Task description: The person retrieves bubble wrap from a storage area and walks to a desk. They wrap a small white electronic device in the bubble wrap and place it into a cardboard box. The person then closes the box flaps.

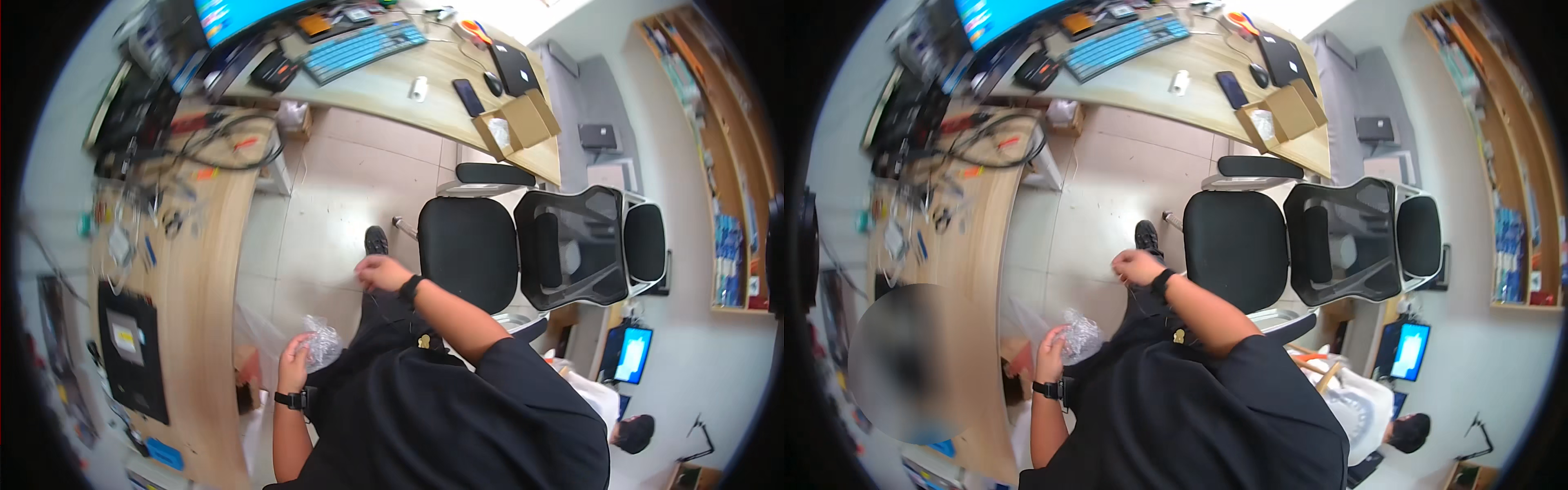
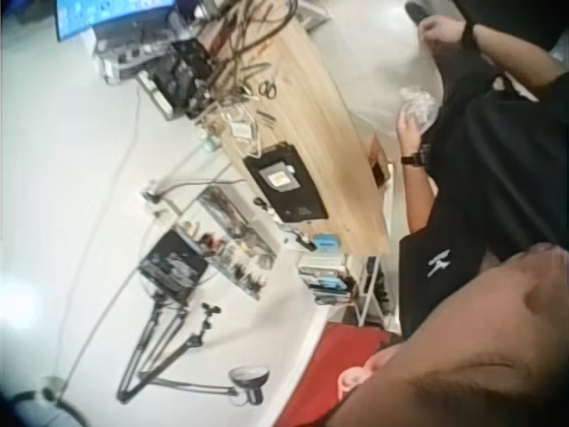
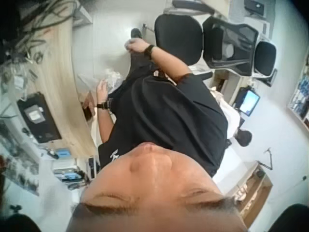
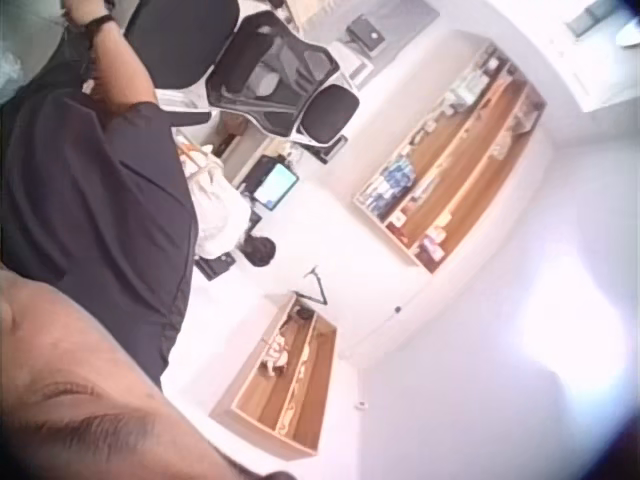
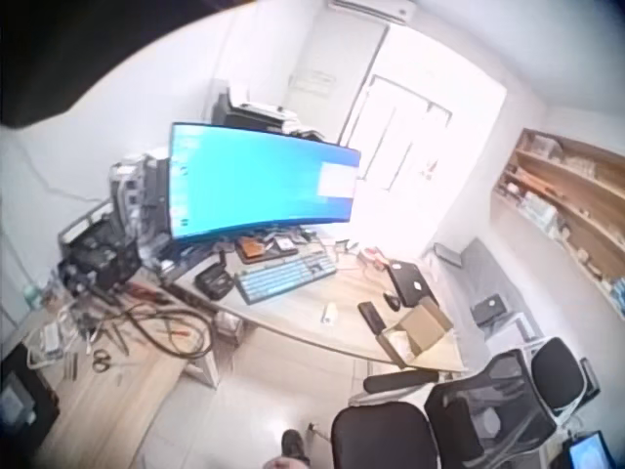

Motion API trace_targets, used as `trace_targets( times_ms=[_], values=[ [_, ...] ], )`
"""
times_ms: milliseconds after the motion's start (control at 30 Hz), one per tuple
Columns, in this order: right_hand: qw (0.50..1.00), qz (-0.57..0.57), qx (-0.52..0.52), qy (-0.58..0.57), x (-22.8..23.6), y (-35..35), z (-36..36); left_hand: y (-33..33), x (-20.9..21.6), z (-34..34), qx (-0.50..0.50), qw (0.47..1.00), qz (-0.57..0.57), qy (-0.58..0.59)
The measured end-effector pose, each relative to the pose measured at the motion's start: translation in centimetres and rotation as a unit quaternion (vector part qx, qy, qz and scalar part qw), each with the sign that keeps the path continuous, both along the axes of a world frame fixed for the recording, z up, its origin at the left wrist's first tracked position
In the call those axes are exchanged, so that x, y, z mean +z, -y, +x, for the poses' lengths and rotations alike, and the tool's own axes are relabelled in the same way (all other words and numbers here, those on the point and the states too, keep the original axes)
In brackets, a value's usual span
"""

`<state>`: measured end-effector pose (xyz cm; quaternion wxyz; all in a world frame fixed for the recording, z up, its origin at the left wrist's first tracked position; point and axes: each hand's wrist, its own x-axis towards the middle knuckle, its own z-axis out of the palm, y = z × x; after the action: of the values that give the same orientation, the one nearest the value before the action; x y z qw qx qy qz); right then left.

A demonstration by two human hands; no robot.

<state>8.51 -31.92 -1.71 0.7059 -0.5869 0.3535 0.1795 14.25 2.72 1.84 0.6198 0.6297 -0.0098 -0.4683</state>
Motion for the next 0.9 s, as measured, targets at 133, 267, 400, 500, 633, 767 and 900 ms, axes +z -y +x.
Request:
trace_targets(
  times_ms=[133,267,400,500,633,767,900],
  values=[
    [0.955,-0.17,-0.233,0.06,5.9,17.5,-0.6,10.2,4.8,5.4,-0.075,0.995,0.005,0.067],
    [0.832,-0.443,-0.335,0.007,6.2,35.0,-4.0,20.0,8.1,10.3,-0.127,0.99,0.045,0.033],
    [0.817,-0.52,-0.246,-0.05,8.0,43.6,-4.2,30.0,11.4,13.1,-0.112,0.99,0.08,0.028],
    [0.798,-0.56,-0.186,-0.118,9.2,45.2,-2.2,35.2,13.5,14.5,-0.133,0.985,0.104,0.034],
    [0.816,-0.519,-0.207,-0.149,7.7,46.6,-1.3,38.9,13.7,15.9,-0.152,0.98,0.105,0.075],
    [0.794,-0.514,-0.309,-0.101,6.3,48.2,-1.9,42.6,13.6,17.1,-0.147,0.983,0.086,0.07],
    [0.778,-0.55,-0.3,-0.057,10.4,45.7,-0.9,46.7,14.7,18.9,-0.152,0.987,0.011,0.04]
  ],
)
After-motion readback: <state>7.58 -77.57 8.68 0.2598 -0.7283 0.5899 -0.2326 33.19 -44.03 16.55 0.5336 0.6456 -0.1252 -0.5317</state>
